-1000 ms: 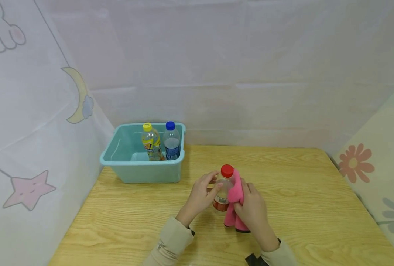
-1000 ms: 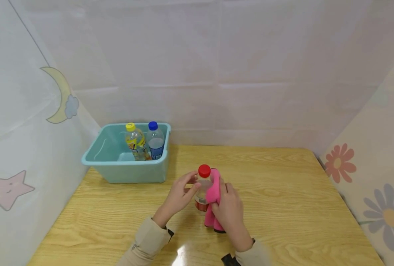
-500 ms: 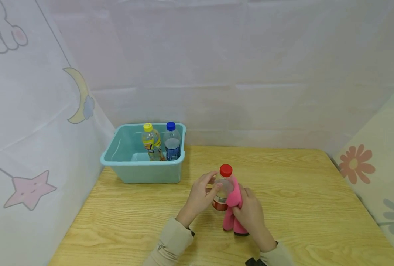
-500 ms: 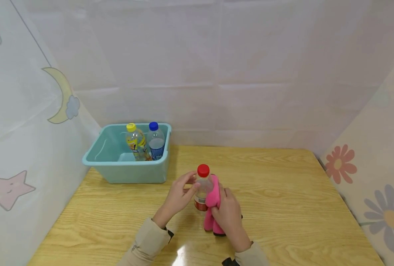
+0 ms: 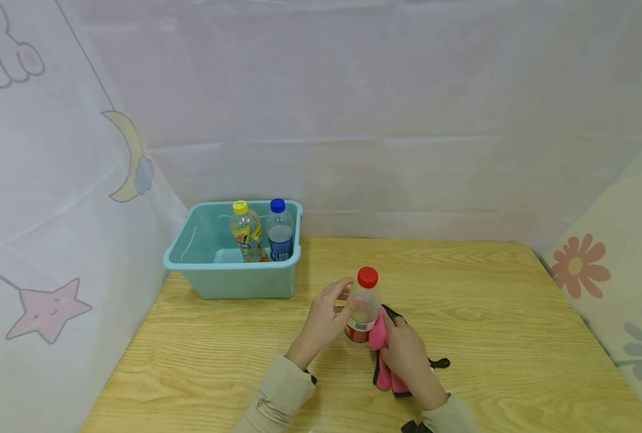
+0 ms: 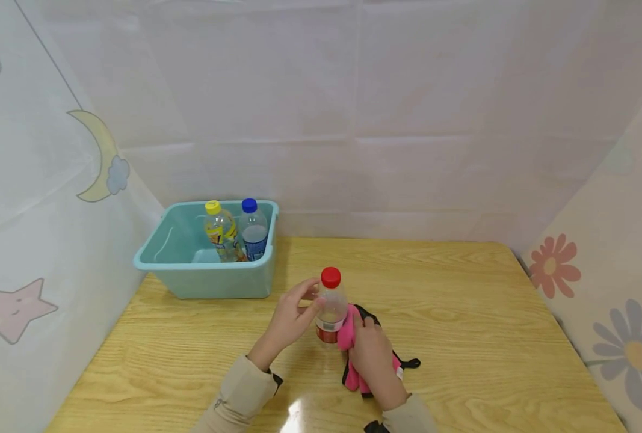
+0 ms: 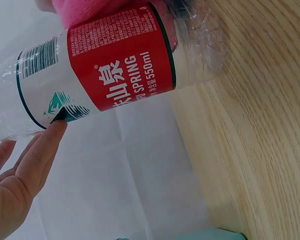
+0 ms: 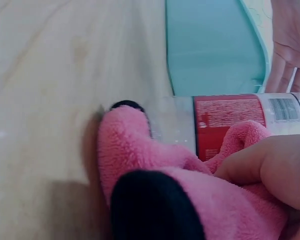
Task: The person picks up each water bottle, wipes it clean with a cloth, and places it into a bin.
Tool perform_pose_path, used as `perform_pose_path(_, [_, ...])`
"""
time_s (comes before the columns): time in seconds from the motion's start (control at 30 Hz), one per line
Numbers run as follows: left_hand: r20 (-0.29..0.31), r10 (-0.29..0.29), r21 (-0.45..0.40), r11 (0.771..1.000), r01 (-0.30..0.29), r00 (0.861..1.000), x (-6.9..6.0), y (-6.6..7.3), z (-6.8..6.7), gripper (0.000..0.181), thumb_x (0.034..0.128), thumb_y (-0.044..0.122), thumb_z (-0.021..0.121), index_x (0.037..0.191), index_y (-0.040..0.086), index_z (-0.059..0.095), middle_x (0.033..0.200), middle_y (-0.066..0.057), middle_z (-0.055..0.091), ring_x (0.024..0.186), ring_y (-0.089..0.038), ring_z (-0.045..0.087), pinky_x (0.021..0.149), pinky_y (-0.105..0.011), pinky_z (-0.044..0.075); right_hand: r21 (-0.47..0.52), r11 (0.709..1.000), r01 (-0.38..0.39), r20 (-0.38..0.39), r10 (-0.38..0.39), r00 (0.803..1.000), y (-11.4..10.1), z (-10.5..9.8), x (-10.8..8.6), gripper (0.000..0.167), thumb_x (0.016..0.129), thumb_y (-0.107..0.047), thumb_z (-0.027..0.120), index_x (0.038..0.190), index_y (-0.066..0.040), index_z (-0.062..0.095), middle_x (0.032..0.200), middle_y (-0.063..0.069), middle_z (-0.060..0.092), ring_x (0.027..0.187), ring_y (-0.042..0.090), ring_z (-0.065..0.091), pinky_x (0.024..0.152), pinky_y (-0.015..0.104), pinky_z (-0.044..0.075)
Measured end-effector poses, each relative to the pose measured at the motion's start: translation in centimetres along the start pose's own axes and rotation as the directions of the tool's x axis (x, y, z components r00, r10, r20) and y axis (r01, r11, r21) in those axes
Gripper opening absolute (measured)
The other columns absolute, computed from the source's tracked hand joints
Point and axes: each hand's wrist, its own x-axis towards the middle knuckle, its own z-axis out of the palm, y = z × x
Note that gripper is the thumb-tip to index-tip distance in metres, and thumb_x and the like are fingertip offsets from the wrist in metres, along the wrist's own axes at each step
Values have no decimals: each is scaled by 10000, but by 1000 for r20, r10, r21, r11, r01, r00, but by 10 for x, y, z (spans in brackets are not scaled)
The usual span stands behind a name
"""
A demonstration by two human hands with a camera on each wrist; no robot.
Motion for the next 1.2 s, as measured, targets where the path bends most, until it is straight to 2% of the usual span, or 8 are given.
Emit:
perform_pose_path(0.2, [10, 6, -5, 1000, -6, 1000, 1, 0, -1, 463, 927, 326, 523, 1268, 14, 490, 1152, -133, 564, 993, -233, 578, 745, -242, 522, 36, 999, -12, 47, 11, 999, 6, 2, -1, 563, 648, -30, 698, 1181, 73, 552, 808, 143, 532, 618, 216, 519, 488, 353, 463])
perform_pose_path(0.3, [23, 17, -18, 1000, -16, 1000, 3, -1, -2, 457, 925, 320, 529, 1258, 10, 493, 1204, -140, 546, 1025, -248, 569, 763, -269, 523, 127, 991, -32, 28, 29, 999, 10, -2, -1, 537, 656, -25, 716, 1157, 84, 556, 850, 155, 561, 660, 228, 542, 535, 360, 482])
perform_pose_path(0.43, [48, 22, -40, 999, -20, 999, 5, -1, -3, 440, 924, 311, 533, 1247, 15, 492, 1218, -142, 545, 1073, -263, 550, 785, -286, 518, 275, 959, -65, -26, 75, 997, 14, -13, -1, 493, 690, -22, 726, 1128, 103, 539, 939, 211, 600, 776, 301, 591, 633, 426, 517])
perform_pose_path(0.57, [67, 9, -75, 997, -4, 998, 6, -1, -4, 447, 922, 317, 534, 1247, 15, 481, 1212, -161, 544, 1077, -296, 542, 807, -360, 513, 350, 933, -82, -82, 117, 990, 16, -25, -2, 467, 704, -24, 728, 1107, 99, 527, 960, 234, 611, 810, 336, 603, 659, 471, 518])
perform_pose_path(0.73, [63, -3, -91, 996, 8, 998, 6, -1, -3, 491, 919, 320, 539, 1304, 30, 445, 1207, -153, 540, 1061, -293, 539, 807, -424, 507, 376, 926, -34, -189, 112, 976, 19, -36, -4, 469, 683, 3, 742, 1110, 61, 554, 993, 216, 614, 848, 347, 597, 685, 497, 502])
perform_pose_path(0.97, [32, -5, -43, 999, 6, 999, 4, 1, -3, 486, 902, 345, 562, 1309, 89, 485, 1184, -114, 553, 1010, -224, 553, 766, -377, 530, 376, 921, 99, -367, 50, 929, 14, -50, -5, 470, 625, 65, 761, 1063, 69, 591, 952, 221, 615, 799, 354, 602, 641, 505, 500])
perform_pose_path(1.07, [8, -7, -40, 999, 8, 1000, 3, 1, -2, 474, 891, 350, 578, 1286, 98, 510, 1134, -116, 573, 984, -216, 572, 746, -371, 536, 371, 920, 129, -401, 34, 915, 11, -53, -5, 463, 613, 72, 766, 1047, 62, 604, 928, 203, 617, 767, 326, 600, 615, 475, 500])
perform_pose_path(1.2, [-50, 1, -41, 999, -3, 999, 2, 2, 1, 453, 868, 340, 617, 1236, 83, 558, 1083, -115, 600, 942, -224, 597, 705, -367, 546, 372, 920, 121, -403, 43, 914, 7, -56, -5, 466, 615, 71, 763, 1056, 44, 615, 912, 180, 617, 731, 289, 588, 584, 433, 488])
